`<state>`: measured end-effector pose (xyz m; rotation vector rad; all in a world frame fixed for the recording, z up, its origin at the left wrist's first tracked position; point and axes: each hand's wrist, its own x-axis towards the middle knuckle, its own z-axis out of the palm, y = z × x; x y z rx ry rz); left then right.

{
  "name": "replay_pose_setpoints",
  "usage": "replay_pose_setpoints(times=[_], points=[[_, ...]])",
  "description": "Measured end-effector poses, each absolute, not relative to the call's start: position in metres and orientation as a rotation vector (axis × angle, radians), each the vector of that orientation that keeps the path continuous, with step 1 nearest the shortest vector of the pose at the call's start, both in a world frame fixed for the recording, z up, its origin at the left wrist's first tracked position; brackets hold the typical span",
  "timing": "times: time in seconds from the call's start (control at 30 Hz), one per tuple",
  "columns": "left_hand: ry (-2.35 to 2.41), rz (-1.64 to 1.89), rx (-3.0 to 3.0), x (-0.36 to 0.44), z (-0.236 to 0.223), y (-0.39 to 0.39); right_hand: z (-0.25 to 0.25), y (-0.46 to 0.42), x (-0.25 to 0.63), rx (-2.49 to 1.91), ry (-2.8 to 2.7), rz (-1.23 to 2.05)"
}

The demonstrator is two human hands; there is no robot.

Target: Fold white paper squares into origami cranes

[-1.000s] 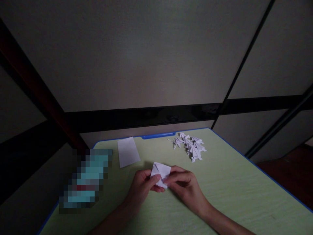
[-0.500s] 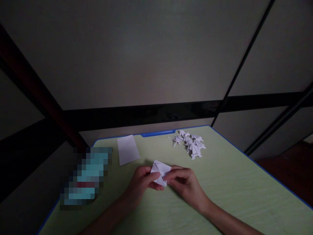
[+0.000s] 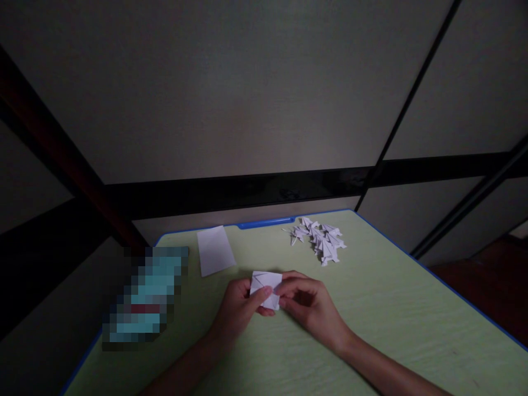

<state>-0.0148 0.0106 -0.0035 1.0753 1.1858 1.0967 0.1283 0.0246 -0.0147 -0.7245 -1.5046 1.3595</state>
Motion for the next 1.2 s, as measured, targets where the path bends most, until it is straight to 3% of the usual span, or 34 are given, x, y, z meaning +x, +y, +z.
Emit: replay_pose_setpoints(times=[0.13, 1.2], points=[[1.229, 1.126, 1.072, -0.0138, -0.0013, 0.0090, -0.0144, 0.0279, 0.1262, -0.744, -1.361, 1.562], [1.267, 1.148, 1.144, -0.0105, 0.0017, 0.0066, -0.0102, 0.0314, 0.1283, -0.891, -1.489, 1.623]])
